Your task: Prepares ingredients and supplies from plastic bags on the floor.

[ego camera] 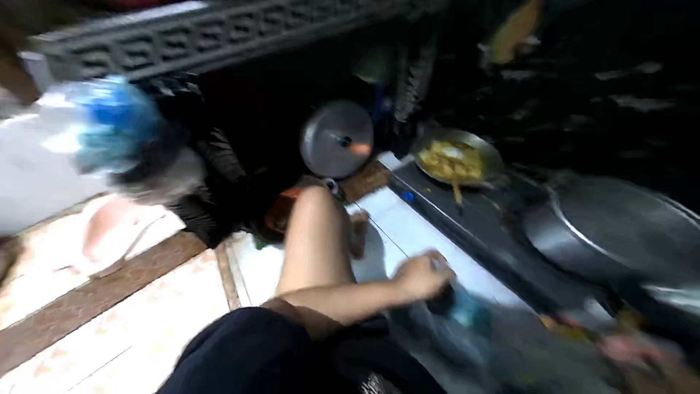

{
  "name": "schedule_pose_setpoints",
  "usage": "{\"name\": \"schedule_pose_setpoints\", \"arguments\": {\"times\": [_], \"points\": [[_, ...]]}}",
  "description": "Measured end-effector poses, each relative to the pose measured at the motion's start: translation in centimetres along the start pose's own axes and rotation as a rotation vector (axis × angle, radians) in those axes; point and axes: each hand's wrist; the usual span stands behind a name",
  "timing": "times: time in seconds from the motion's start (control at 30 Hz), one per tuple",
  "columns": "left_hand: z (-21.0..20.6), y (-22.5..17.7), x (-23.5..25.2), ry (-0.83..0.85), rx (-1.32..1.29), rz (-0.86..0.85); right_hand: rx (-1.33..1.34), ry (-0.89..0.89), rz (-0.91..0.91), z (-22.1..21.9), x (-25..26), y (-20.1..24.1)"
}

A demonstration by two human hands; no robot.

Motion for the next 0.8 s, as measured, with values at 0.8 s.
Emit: {"name": "schedule_pose_setpoints", "arguments": {"times": [0.8], "points": [[-2.0, 3.3, 4.1, 0.093, 0.205, 0.121, 0.047, -0.128, -0.504, 3.6, 0.5, 2.5]]}}
Point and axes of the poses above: each hand's wrist, its own x-axis towards the middle knuckle, its own z-axis out of the back of the hand, y = z × x, and after that the axes turned 8 degrees about -x, right-handed
